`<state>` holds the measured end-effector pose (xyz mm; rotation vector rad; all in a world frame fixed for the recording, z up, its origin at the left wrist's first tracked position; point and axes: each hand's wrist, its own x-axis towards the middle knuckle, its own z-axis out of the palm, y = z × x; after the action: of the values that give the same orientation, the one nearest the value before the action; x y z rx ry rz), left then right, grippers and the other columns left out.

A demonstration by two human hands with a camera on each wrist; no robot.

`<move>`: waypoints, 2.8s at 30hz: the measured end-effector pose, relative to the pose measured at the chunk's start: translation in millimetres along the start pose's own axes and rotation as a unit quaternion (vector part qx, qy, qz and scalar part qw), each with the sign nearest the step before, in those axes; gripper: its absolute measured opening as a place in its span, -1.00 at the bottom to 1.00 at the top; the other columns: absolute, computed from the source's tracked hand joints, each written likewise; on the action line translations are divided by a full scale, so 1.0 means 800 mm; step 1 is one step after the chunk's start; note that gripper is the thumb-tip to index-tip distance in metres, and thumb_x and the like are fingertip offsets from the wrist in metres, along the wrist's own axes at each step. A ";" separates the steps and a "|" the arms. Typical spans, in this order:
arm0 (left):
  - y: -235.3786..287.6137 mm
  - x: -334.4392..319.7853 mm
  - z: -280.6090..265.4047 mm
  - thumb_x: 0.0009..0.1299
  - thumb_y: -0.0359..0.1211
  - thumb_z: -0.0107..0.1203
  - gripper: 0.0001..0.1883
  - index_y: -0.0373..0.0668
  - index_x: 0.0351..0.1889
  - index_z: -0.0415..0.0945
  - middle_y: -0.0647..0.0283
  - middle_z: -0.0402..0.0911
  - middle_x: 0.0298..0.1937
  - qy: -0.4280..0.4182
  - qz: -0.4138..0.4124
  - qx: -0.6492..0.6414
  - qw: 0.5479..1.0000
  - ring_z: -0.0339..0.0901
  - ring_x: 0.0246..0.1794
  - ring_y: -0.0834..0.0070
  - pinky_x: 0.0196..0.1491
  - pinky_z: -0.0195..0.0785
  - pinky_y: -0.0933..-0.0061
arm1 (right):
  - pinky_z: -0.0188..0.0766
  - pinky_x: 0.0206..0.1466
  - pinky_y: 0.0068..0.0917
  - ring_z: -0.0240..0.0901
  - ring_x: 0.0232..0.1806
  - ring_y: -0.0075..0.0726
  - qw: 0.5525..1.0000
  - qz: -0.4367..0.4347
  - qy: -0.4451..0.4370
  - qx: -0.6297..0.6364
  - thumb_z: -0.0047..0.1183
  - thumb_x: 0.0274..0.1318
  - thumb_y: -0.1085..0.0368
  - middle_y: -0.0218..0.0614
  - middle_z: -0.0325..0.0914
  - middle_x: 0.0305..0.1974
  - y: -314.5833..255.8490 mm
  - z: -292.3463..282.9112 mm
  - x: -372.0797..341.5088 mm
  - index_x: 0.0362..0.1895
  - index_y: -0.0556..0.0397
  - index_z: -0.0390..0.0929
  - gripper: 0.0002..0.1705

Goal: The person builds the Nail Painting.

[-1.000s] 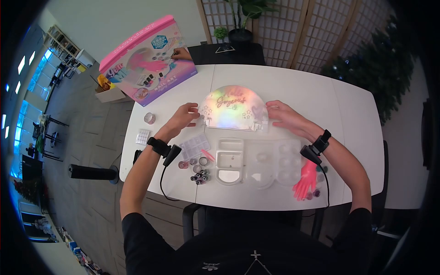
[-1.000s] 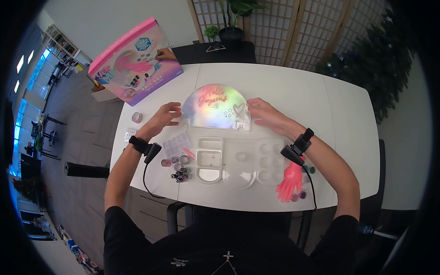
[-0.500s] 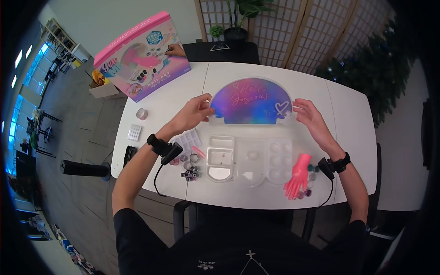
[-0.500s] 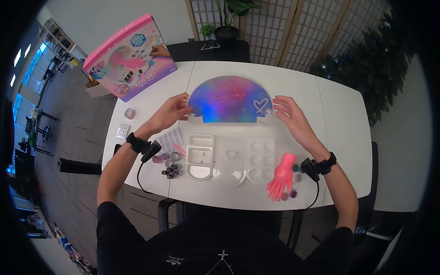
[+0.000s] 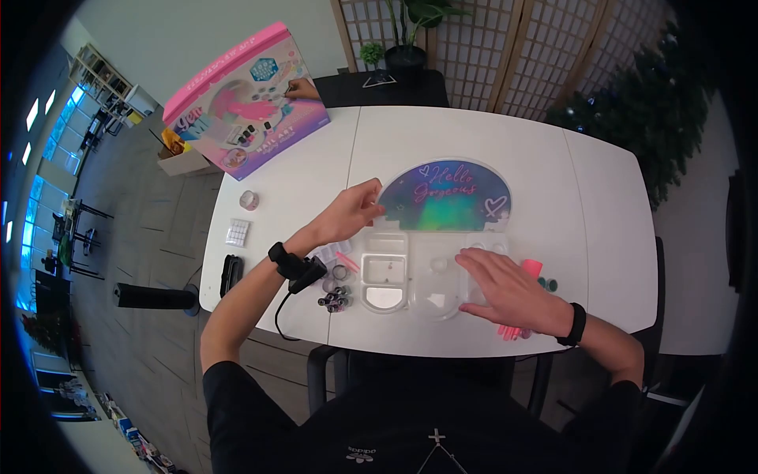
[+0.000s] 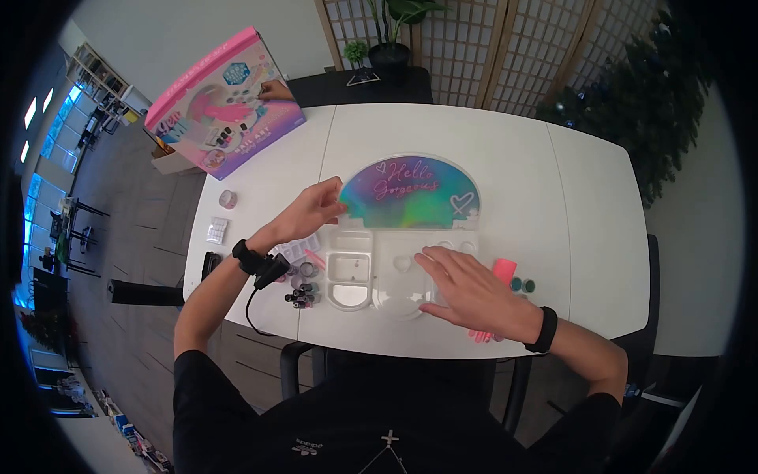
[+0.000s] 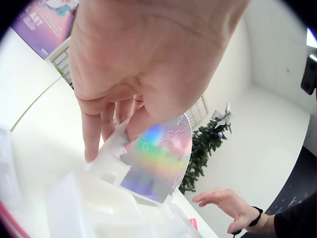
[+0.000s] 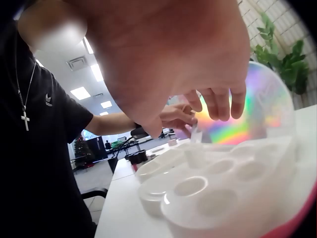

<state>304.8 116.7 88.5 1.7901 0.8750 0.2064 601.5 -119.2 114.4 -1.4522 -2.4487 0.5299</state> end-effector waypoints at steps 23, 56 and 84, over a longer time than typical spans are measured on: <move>-0.008 -0.014 -0.003 0.67 -0.42 0.11 -0.75 -0.24 0.24 0.45 0.03 0.67 -0.10 -0.031 0.047 0.123 0.991 0.59 -0.09 0.32 0.12 0.48 0.20 | 0.37 0.44 -0.12 0.38 0.51 0.09 0.983 -0.051 -0.042 -0.172 0.46 0.25 -0.09 0.17 0.40 0.51 0.012 0.054 0.009 0.77 -0.05 0.09 0.17; 0.096 0.037 0.058 0.86 0.08 -0.37 -0.34 -0.20 0.45 0.58 -0.20 0.68 0.34 -0.144 0.120 0.143 0.972 0.57 0.38 -0.17 0.51 0.35 0.04 | 0.42 0.39 -0.12 0.42 0.45 0.04 0.979 -0.047 -0.035 -0.195 0.49 0.18 -0.10 0.10 0.41 0.50 0.008 0.057 0.010 0.74 -0.03 0.15 0.18; 0.148 -0.122 0.199 0.68 -0.46 0.06 -0.73 -0.22 0.25 0.65 0.02 0.71 0.19 0.092 0.251 0.165 0.949 0.62 0.22 -0.04 0.25 0.49 0.06 | 0.62 0.07 -0.09 0.72 -0.08 0.07 0.967 0.256 0.015 -0.002 0.21 0.39 0.27 -0.14 0.76 -0.17 0.012 -0.036 -0.167 0.04 0.16 0.68 -0.74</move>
<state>373.3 -82.9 154.3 2.3212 0.5853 0.5906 683.4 -227.0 132.9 -2.0854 -2.0374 0.5896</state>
